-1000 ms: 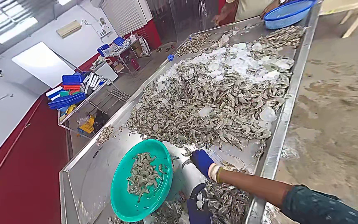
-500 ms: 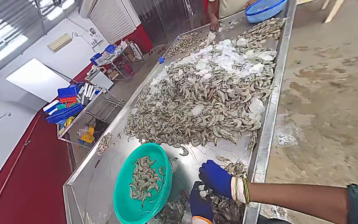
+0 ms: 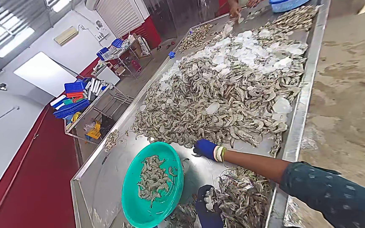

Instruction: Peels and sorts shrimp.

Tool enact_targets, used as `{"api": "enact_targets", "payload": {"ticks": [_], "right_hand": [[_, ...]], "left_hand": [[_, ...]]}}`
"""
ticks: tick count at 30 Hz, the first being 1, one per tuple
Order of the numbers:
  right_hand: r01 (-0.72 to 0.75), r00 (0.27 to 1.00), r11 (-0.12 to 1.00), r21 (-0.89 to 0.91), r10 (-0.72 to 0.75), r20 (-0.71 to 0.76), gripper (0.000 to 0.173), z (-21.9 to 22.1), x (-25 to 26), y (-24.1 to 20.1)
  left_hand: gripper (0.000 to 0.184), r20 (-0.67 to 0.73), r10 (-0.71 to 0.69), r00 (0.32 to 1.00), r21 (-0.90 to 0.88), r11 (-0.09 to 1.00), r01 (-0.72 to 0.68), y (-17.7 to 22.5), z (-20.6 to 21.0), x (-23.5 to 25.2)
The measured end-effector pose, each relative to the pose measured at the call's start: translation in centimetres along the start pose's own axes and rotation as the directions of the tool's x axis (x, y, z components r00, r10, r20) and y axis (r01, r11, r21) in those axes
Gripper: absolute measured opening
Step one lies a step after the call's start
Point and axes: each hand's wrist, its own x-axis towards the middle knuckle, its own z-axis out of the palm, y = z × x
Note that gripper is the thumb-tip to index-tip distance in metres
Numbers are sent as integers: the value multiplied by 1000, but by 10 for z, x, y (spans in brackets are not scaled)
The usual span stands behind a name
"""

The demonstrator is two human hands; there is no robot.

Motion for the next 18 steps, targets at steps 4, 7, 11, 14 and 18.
{"api": "enact_targets", "payload": {"ticks": [4, 7, 11, 14, 18], "right_hand": [[-242, 958, 969, 39, 233, 165, 33, 8, -57, -53], [-254, 947, 946, 200, 201, 250, 34, 4, -96, -100], [-374, 915, 897, 235, 316, 249, 31, -21, -125, -140], [-439, 895, 853, 281, 385, 227, 38, -16, -135, -139], [-281, 952, 955, 94, 264, 157, 23, 6, -143, -115]], "left_hand": [[37, -29, 118, 993, 99, 988, -115, -15, 1, 5], [53, 19, 104, 994, 198, 974, -106, -22, 10, 9], [48, -17, -130, 991, 354, 927, 128, 14, 20, 4], [44, 21, -286, 958, 531, 815, 231, 28, 23, 4], [40, 220, -414, 883, 533, 809, 247, 45, 20, 0]]}}
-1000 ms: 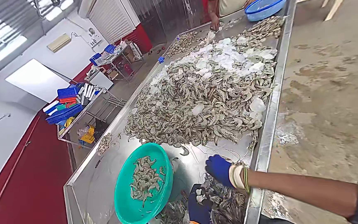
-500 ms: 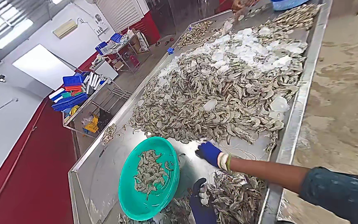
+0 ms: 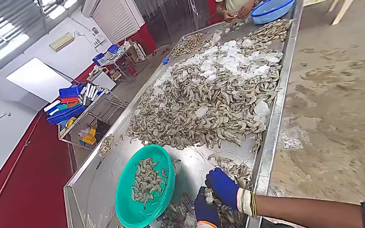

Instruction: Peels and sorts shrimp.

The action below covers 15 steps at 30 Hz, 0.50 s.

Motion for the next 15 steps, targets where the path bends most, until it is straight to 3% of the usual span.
{"api": "enact_targets", "payload": {"ticks": [4, 7, 9, 13, 15], "right_hand": [[8, 994, 1000, -26, -5, 111, 31, -7, 24, 25], [189, 982, 982, 10, -189, 8, 30, -35, 76, 12], [216, 976, 976, 43, -214, -44, 28, -48, 126, -9], [128, 991, 984, 127, -122, -61, 28, -36, 199, -26], [278, 956, 958, 74, -268, -121, 23, -22, 205, -13]], "left_hand": [[43, -52, 93, 994, -314, 944, -105, -36, -3, -3], [49, -127, 121, 984, -476, 863, -168, -55, -6, -6], [50, -160, 121, 980, -544, 817, -189, -53, -10, -9], [50, -249, 161, 955, -599, 749, -282, -60, -8, -1], [50, -266, 202, 942, -616, 716, -328, -71, -7, 6]]}}
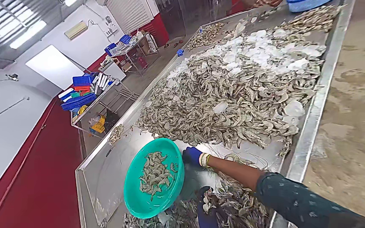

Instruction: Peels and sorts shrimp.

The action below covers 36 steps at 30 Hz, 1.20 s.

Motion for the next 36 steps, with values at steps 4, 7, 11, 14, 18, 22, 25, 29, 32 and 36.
{"api": "enact_targets", "payload": {"ticks": [4, 7, 11, 14, 18, 22, 25, 29, 32, 36], "right_hand": [[313, 950, 948, 58, -313, -5, 18, 5, -40, 39], [145, 987, 989, -34, -141, 80, 15, -27, -60, 40], [-66, 996, 986, 152, 58, 62, 32, -24, -49, -1], [-166, 986, 978, 128, 160, 55, 36, 12, -24, -29], [209, 978, 976, 57, -210, 4, 23, 16, -30, 1], [96, 991, 987, 129, -83, -102, 35, -24, -59, 46], [-287, 954, 942, 173, 297, -35, 27, -53, -80, 28], [-576, 817, 799, 172, 554, 163, 42, -24, -76, -27], [-564, 819, 803, 194, 513, 258, 36, 0, -90, -73], [-466, 839, 868, 170, 373, 396, 43, -15, -144, -112]], "left_hand": [[43, -103, -113, 988, -51, 993, 109, -3, -7, -4], [37, -220, -215, 951, -48, 977, 209, 1, -13, -14], [28, -205, -157, 966, -268, 958, 99, -3, -15, -17], [36, -221, -125, 967, -286, 957, 58, -2, -14, -20], [43, -375, -147, 915, -178, 980, 85, -4, -27, -31], [51, -431, -278, 858, -86, 960, 268, 0, -34, -41], [50, -455, -292, 841, -54, 952, 302, -2, -27, -39], [48, -425, -290, 858, 65, 935, 348, 14, -9, -25], [40, -355, 79, 932, 357, 932, 57, 0, -8, -15], [48, -238, 177, 955, 580, 815, -6, -13, -12, 1]]}}
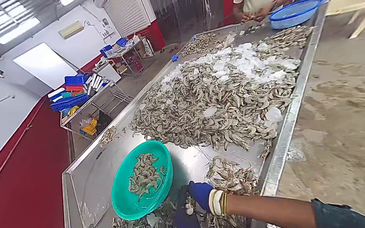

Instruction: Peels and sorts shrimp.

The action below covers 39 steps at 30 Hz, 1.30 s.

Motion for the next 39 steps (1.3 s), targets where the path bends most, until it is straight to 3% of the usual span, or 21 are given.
{"api": "enact_targets", "payload": {"ticks": [4, 6, 9, 11, 14, 18, 21, 22, 25, 27, 29, 32, 34, 36, 39], "right_hand": [[-5, 994, 1000, 17, 7, -112, 38, -2, -27, 9], [0, 990, 997, -83, -12, -142, 37, -3, -33, 19], [88, 975, 944, -319, -148, -167, 26, 3, -31, 47], [117, 960, 921, -371, -201, -197, 24, 11, -29, 67], [139, 938, 919, -369, -242, -250, 22, 13, -32, 87], [50, 938, 962, -269, -137, -318, 16, -4, -38, 122], [-85, 984, 969, -233, 45, -171, 29, -36, -51, 149], [-139, 976, 970, -199, 100, -196, 32, -47, -52, 152], [-294, 881, 954, -52, 250, -401, 45, -63, -23, 147], [-329, 813, 944, 35, 302, -499, 52, -53, 14, 137], [-319, 812, 948, 5, 275, -515, 41, -27, 40, 116], [-143, 907, 977, -159, 65, -416, 35, 13, 34, 87], [-73, 949, 973, -218, 1, -314, 29, 24, 18, 74], [-24, 976, 976, -219, -24, -215, 33, 20, -6, 59], [50, 972, 972, -228, -100, -214, 33, 15, -30, 53]], "left_hand": [[42, 81, -78, 994, 25, 997, 76, 29, 7, 4], [40, 168, -132, 977, 49, 991, 125, 40, 10, 6], [44, 400, -238, 885, 104, 971, 214, 53, 9, 14], [46, 508, -275, 816, 74, 958, 277, 61, 7, 13], [46, 559, -301, 773, 57, 943, 327, 75, 6, 7], [48, 556, -231, 798, -49, 950, 309, 65, -6, 3], [47, 504, -153, 850, -155, 952, 263, 54, -22, 0], [52, 495, -120, 860, -200, 948, 247, 53, -24, 0], [57, 425, -63, 903, -340, 913, 224, 53, -18, -4], [50, 358, -84, 930, -400, 886, 234, 55, -9, -5], [47, 289, -99, 952, -389, 897, 212, 54, -5, -6], [38, 184, -33, 982, -283, 955, 86, 43, -1, -2], [35, 144, 8, 990, -237, 971, 27, 32, 6, 3], [37, 191, -1, 982, -199, 979, 40, 38, 4, 4], [40, 259, -66, 964, -166, 980, 111, 49, 8, 4]]}}
